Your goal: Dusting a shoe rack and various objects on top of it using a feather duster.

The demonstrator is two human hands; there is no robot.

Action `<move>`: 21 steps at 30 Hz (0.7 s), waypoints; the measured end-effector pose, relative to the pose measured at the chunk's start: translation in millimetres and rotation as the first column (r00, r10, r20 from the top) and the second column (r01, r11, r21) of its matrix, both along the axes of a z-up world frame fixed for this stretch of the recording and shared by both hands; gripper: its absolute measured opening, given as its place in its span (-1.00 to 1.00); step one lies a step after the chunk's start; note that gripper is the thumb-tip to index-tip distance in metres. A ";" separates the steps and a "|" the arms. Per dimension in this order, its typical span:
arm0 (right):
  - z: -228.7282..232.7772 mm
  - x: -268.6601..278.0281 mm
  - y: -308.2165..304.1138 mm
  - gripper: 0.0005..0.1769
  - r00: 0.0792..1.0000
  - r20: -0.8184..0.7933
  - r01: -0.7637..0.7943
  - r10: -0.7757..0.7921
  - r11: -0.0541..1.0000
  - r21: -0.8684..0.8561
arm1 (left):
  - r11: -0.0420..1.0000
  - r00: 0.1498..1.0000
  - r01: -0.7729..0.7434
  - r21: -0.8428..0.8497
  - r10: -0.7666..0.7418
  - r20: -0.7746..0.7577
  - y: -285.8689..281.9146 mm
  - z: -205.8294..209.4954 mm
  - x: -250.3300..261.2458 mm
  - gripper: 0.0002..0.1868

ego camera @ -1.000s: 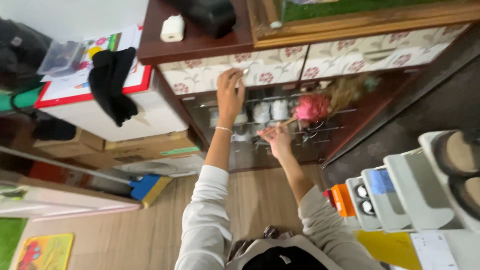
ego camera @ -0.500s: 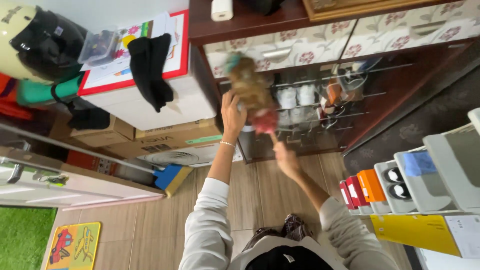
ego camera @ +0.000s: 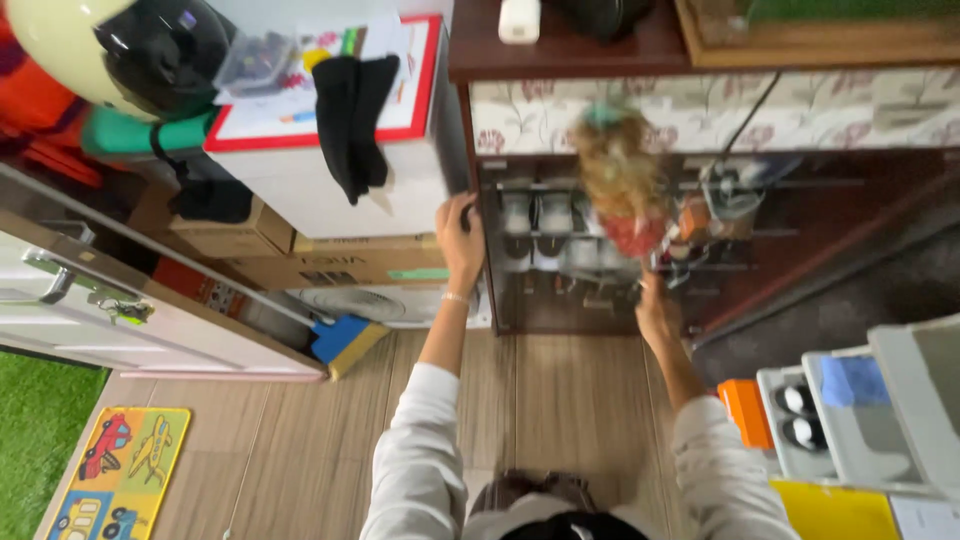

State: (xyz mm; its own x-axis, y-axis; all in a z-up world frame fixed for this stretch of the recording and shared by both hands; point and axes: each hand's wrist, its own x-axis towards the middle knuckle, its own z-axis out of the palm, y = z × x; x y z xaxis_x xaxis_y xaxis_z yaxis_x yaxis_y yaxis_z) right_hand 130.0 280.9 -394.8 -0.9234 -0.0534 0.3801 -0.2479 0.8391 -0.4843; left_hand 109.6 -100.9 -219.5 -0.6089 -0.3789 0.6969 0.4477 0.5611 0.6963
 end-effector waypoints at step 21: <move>175.0 73.8 160.9 -0.64 0.794 -0.583 0.302 -0.175 0.944 0.129 | 0.996 0.996 -0.085 0.026 0.086 -0.019 -12.5 22.9 -6.9 -0.74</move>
